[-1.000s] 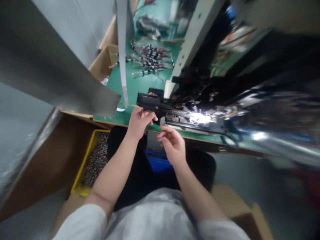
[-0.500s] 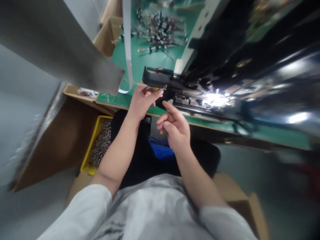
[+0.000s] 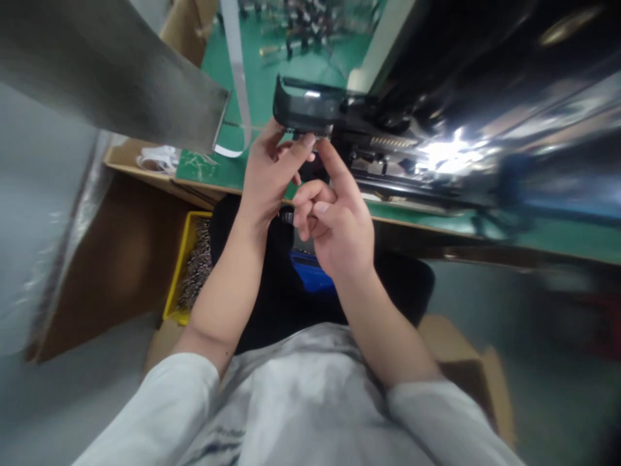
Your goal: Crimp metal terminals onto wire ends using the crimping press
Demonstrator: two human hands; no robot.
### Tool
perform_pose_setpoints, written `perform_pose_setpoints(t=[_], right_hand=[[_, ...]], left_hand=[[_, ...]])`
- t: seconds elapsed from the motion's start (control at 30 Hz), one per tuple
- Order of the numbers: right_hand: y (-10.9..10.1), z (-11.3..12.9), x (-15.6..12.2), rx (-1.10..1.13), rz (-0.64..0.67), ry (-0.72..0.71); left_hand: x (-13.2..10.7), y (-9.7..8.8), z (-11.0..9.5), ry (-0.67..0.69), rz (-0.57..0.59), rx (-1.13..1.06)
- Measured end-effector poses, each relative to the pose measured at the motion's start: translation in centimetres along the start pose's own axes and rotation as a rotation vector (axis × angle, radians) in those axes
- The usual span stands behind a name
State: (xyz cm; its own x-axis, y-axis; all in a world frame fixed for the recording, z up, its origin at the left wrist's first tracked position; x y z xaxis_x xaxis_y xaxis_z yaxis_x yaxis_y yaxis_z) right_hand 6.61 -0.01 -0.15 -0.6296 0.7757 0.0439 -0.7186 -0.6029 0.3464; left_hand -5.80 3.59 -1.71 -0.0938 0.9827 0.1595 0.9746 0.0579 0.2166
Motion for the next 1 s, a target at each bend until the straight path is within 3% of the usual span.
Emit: perform_pose_setpoints(t=[0.17, 0.43, 0.57, 0.7, 1.0], right_hand=[[-0.1, -0.3, -0.1, -0.037, 0.007, 0.007], [-0.3, -0.6, -0.2, -0.007, -0.022, 0.013], [-0.1, -0.8, -0.1, 0.041, -0.034, 0.013], [-0.1, -0.9, 0.0, 0.076, -0.037, 0.008], [0.0, -1.1, 0.2, 0.023, -0.011, 0.035]], left_hand=[[-0.4, 0.2, -0.4, -0.008, 0.027, 0.062], [-0.4, -0.2, -0.4, 0.139, 0.004, 0.041], [-1.1, 0.0, -0.5, 0.077, -0.073, 0.047], [-1.3, -0.3, -0.5, 0.117, -0.184, -0.041], [-0.7, -0.7, 0.2, 0.023, -0.162, -0.122]])
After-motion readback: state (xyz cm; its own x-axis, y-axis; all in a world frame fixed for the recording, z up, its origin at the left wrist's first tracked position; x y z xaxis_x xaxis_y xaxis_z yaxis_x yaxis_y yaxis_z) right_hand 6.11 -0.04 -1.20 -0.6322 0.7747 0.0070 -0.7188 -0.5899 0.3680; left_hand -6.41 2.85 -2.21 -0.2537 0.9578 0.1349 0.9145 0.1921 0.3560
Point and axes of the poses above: each hand's wrist, its own x-axis towards the middle knuckle, its own y-axis out of the palm, z = x × y, the point moved 3 cm from there along x, towards the middle knuckle, and after that the axes turned 14 degrees about z, right-handed, at the moved point
